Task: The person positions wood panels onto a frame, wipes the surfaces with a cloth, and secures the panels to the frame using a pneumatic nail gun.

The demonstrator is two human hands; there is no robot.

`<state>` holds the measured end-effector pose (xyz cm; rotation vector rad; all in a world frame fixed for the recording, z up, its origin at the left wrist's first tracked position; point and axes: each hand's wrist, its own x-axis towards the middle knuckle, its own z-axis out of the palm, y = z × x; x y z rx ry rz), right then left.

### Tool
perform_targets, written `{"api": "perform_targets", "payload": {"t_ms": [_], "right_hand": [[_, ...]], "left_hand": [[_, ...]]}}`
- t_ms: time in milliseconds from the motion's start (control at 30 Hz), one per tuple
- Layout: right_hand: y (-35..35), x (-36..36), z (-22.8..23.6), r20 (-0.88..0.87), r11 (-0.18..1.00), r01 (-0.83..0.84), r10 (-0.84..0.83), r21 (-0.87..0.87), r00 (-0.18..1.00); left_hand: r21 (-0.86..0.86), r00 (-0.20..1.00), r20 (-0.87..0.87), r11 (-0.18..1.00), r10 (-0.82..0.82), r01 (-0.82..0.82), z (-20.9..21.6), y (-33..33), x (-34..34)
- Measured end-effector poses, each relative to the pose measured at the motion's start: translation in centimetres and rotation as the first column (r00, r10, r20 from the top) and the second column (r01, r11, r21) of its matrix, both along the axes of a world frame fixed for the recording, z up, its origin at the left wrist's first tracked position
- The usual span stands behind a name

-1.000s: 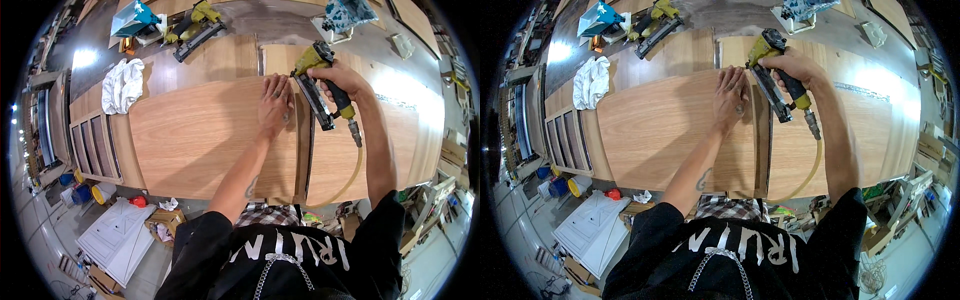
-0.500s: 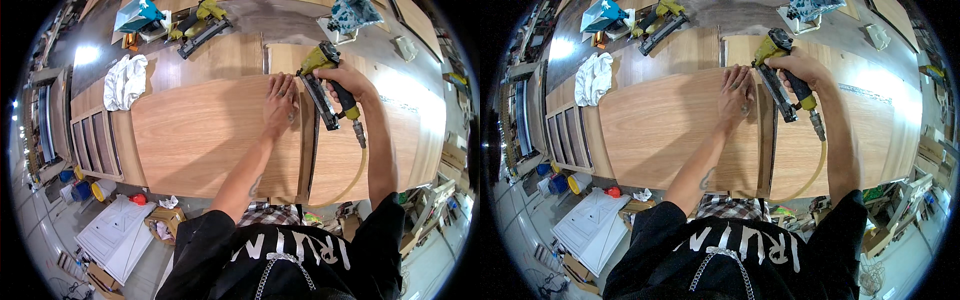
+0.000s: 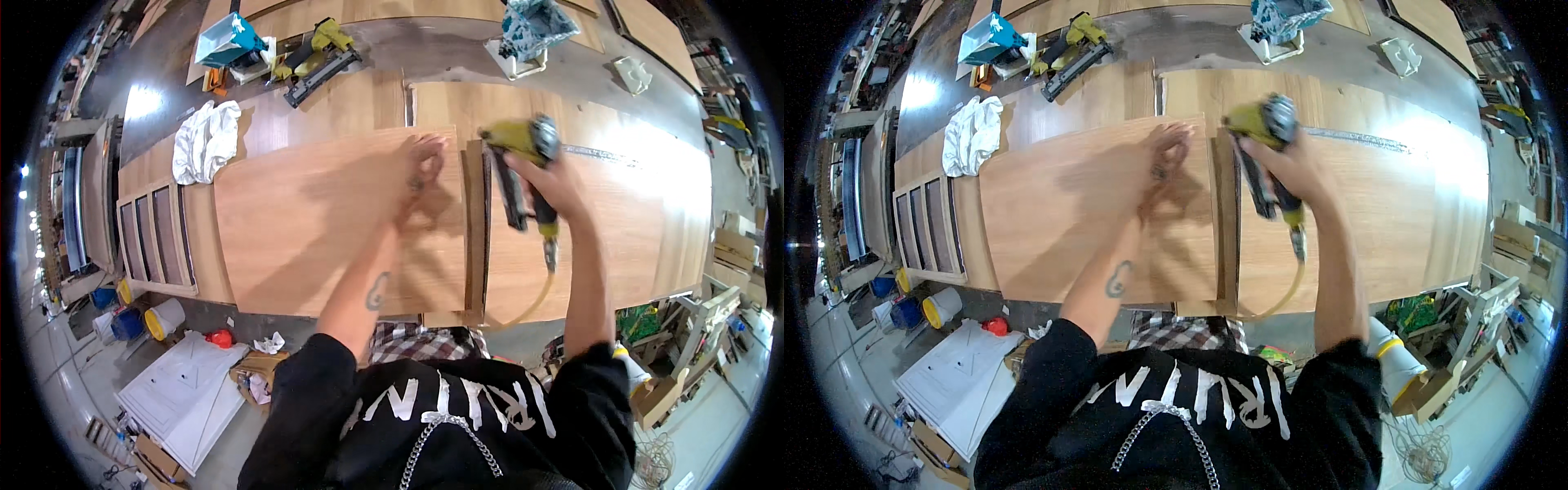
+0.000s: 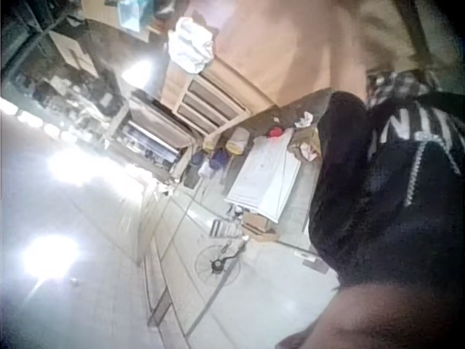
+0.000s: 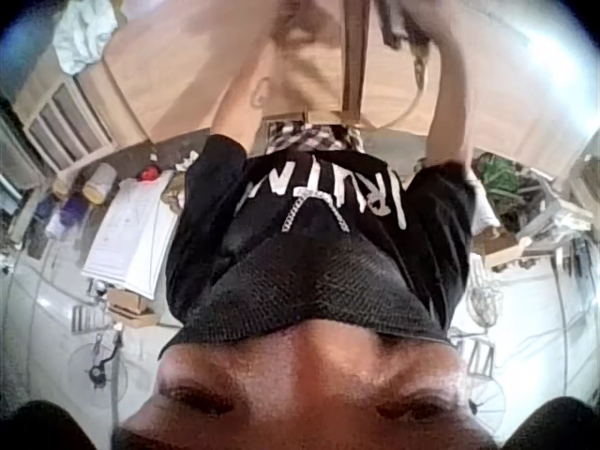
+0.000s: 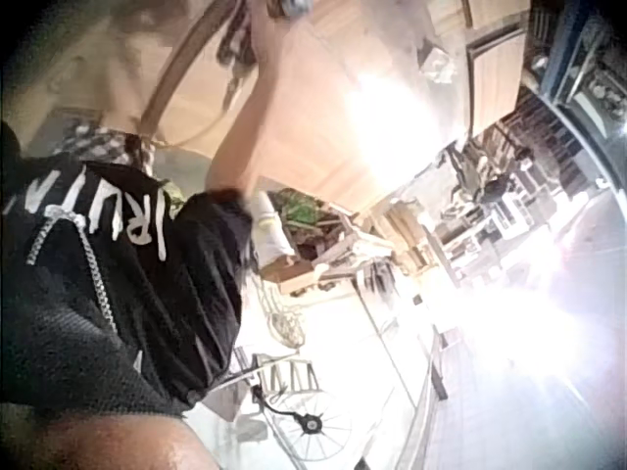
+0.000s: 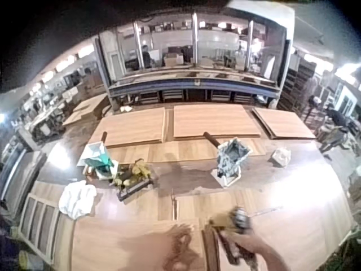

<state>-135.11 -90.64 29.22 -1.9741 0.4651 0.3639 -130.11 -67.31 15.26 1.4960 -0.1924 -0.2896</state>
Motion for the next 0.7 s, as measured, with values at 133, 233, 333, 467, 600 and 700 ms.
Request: {"api": "perform_targets", "payload": {"t_ms": [133,233,333,467,600,700], "right_hand": [[-1.1,-9.3,3.9,-0.072,0.955,0.25,-0.264,-0.161,0.962],[-4.1,-15.5,1.5,-0.041,0.836,0.303,-0.36,-0.457,0.932],[-5.7,-19.7,-3.8,0.22,0.506,0.343,-0.287,-0.792,0.932],[-2.5,-18.3,-6.5,0.048,0.493,0.306,-0.468,-0.814,0.882],[-0.8,-20.4,-9.4,0.278,0.305,0.377,-0.323,-0.874,0.905],[3.3,-21.8,-8.7,0.467,0.291,0.512,-0.212,-0.808,0.858]], "left_hand": [[0.162,0.915,-0.32,0.966,0.246,-0.203,1.3,9.1,-5.3],[0.136,0.688,-0.44,0.8,0.578,-0.585,3.6,19.1,-12.4],[0.337,0.39,-0.034,0.378,0.92,-0.862,4.7,28.1,-18.2],[0.374,0.25,0.096,0.198,0.963,-0.906,3.5,39.4,-24.6],[0.424,0.32,0.017,0.283,0.947,-0.86,1.3,42.6,-25.1],[0.431,0.526,0.142,0.426,0.838,-0.795,0.4,43.6,-25.5]]}}
